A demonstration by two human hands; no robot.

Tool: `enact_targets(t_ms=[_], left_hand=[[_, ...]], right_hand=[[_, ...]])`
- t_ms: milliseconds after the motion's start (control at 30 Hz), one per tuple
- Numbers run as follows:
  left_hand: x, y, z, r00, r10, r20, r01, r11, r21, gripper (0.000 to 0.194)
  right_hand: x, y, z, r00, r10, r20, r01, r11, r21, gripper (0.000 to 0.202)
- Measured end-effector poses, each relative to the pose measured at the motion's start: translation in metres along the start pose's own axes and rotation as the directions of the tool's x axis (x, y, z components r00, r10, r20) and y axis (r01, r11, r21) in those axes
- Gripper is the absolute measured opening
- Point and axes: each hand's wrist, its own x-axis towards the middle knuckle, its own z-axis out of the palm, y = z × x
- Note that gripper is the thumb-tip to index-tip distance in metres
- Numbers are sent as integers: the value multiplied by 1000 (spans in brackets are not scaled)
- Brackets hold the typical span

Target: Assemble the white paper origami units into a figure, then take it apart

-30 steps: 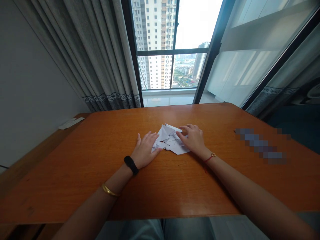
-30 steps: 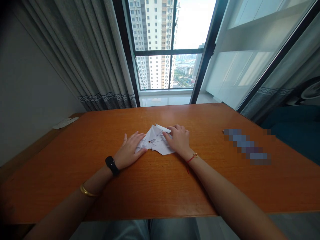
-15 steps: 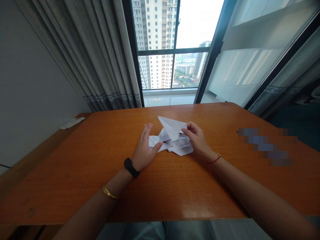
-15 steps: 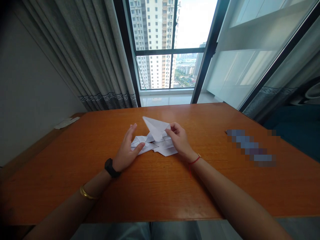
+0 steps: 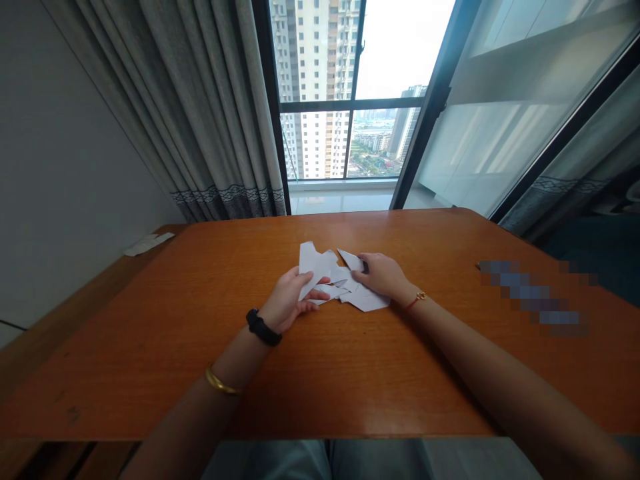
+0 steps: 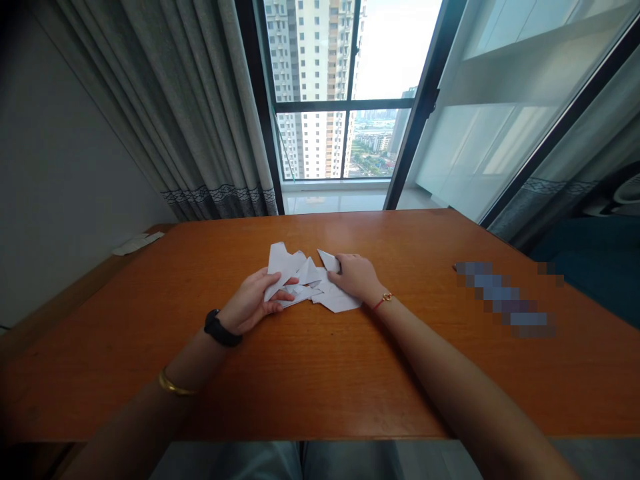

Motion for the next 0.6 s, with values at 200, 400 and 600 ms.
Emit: enact_targets(t_ms=[200, 400, 600], left_hand=[[4, -8, -10, 999, -49, -17, 48, 998, -50, 12], [9, -11, -17, 966, -235, 110, 248, 960, -126, 6], [13, -14, -16, 993, -11, -114, -5, 990, -139, 8]], right_hand=[[-11, 3, -12, 981, 105, -162, -57, 959, 276, 29], [-24, -4, -26, 956, 64, -287, 137, 769, 625, 25], [-10, -8, 2, 982, 5, -189, 59, 942, 331, 39]])
